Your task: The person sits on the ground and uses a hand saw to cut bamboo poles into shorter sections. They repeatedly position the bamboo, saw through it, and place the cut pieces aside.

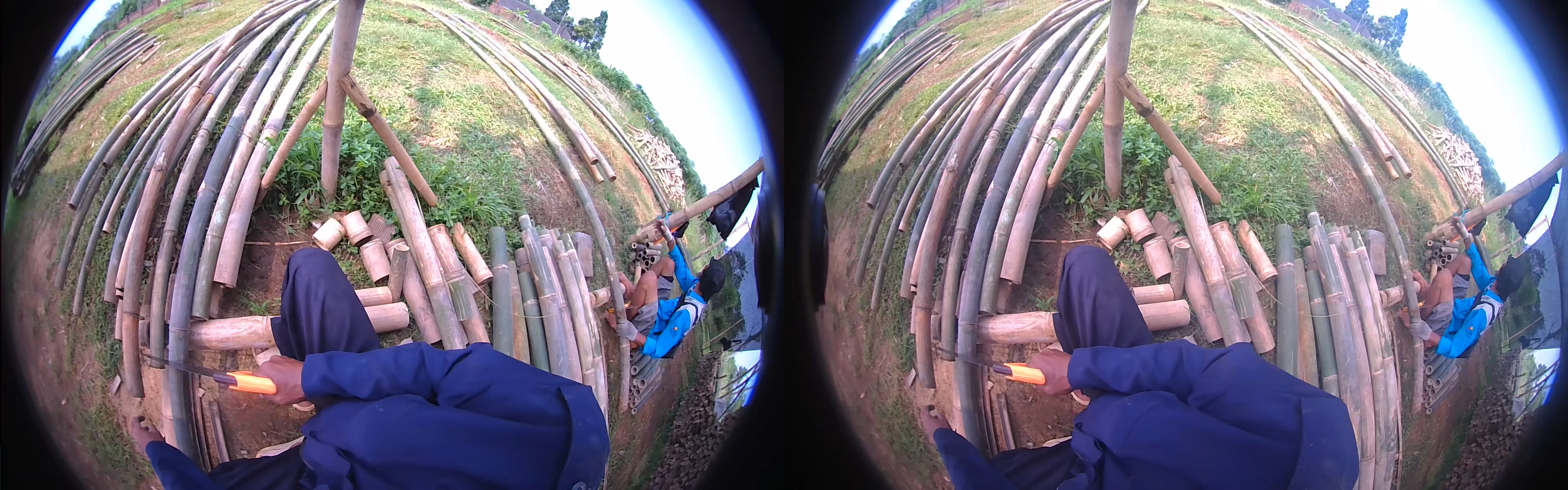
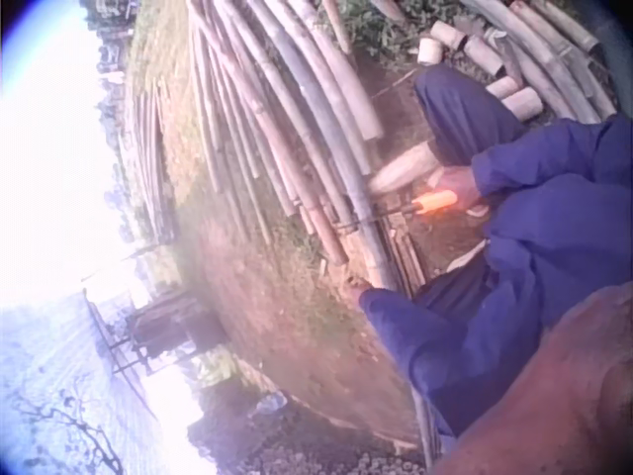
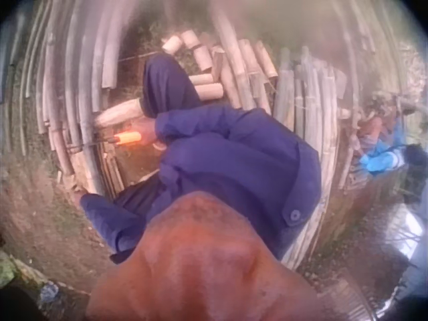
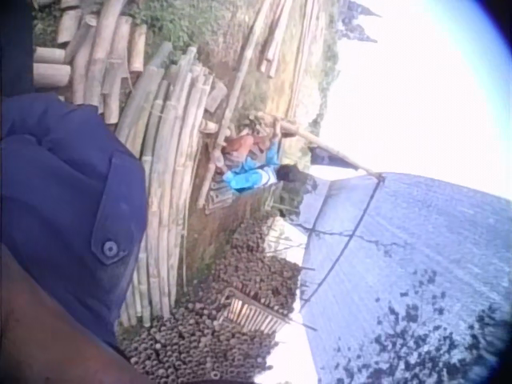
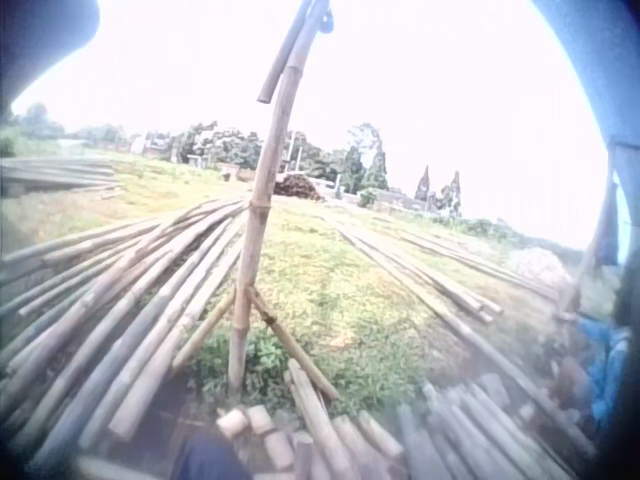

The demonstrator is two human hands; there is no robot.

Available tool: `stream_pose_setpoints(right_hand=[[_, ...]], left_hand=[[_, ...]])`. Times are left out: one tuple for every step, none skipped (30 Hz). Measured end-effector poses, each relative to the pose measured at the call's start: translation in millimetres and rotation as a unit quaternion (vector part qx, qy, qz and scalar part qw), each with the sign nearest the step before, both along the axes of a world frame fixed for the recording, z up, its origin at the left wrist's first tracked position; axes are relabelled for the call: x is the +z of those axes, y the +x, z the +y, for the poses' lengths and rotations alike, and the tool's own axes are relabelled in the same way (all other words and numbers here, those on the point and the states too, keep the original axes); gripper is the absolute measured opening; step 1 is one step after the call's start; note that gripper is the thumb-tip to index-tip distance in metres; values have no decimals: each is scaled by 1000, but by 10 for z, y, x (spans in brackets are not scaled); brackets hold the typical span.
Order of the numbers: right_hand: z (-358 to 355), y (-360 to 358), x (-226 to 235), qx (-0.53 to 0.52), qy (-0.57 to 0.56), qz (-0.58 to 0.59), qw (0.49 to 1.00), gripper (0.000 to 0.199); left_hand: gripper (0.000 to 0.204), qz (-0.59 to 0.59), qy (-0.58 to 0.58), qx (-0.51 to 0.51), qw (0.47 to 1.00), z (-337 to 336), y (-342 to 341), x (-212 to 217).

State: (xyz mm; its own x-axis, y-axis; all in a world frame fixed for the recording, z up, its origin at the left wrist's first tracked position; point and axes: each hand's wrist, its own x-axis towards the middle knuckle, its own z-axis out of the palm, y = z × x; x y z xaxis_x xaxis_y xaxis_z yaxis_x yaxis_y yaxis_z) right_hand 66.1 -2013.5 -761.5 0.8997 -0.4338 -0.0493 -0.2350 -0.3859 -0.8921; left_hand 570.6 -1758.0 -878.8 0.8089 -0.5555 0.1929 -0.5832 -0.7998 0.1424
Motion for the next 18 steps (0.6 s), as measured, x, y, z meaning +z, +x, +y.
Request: stream_pose_setpoints(right_hand=[[9, 56, 24, 9, -8, -12, 1000, 15], [9, 111, 33, 18, -16, -20, 1000, 15], [1, 110, 9, 12, -14, -21, 1000, 15], [-6, 129, -13, 13, -13, -27, 999, 16], [-26, 133, -36, 16, -11, -33, 999, 16], [-86, 60, -76, 26, -14, 5, 1000, 18], [-67, 111, 48, 33, -10, -31, 999, 18], [-84, 48, 24, 14, 19, -35, 999, 16], [-67, 136, 93, 37, 45, -31, 998, 14], [-114, 60, -108, 18, 27, -39, 999, 14], [-109, 91, -169, 33, 6, -65, 997, 14], [-108, 78, 33, 32, 22, -54, 998, 17], [-136, 44, 42, 40, 24, -28, 999, 20], [-136, 47, 39, 45, 24, -2, 999, 22], [-128, 47, 41, 41, 22, -20, 999, 22], [-110, 46, 60, 35, 20, -39, 998, 21], [-116, 55, 80, 28, 17, -58, 998, 21], [-121, 102, 69, 37, 28, -47, 998, 20]], left_hand=[[28, -15, -19, -12, 1000, 129, 174, -61], [28, -26, -39, -24, 999, 265, 306, -160], [28, 5, -28, -14, 999, 229, 285, -202], [27, 30, -17, 2, 999, 181, 273, -135], [27, 56, -7, 20, 998, 127, 249, -85], [27, 67, -7, 20, 998, -242, -72, 65], [28, -34, -19, -12, 999, 18, 19, 25], [28, 13, 2, -1, 1000, -249, -253, 253], [29, 72, -45, 44, 995, 44, -29, 176], [31, 174, -30, 67, 982, -329, -338, 433], [32, 138, 12, 75, 987, -236, -386, 524], [32, 152, -14, 51, 987, -199, -447, 553], [32, 177, -42, 29, 983, -204, -368, 435], [32, 193, -40, 42, 979, -76, -336, 366], [32, 213, -35, 41, 976, -171, -411, 415], [32, 232, -30, 37, 972, -251, -451, 437], [32, 251, -43, 34, 967, -169, -331, 297], [33, 260, -55, 47, 963, -62, -215, 196]])
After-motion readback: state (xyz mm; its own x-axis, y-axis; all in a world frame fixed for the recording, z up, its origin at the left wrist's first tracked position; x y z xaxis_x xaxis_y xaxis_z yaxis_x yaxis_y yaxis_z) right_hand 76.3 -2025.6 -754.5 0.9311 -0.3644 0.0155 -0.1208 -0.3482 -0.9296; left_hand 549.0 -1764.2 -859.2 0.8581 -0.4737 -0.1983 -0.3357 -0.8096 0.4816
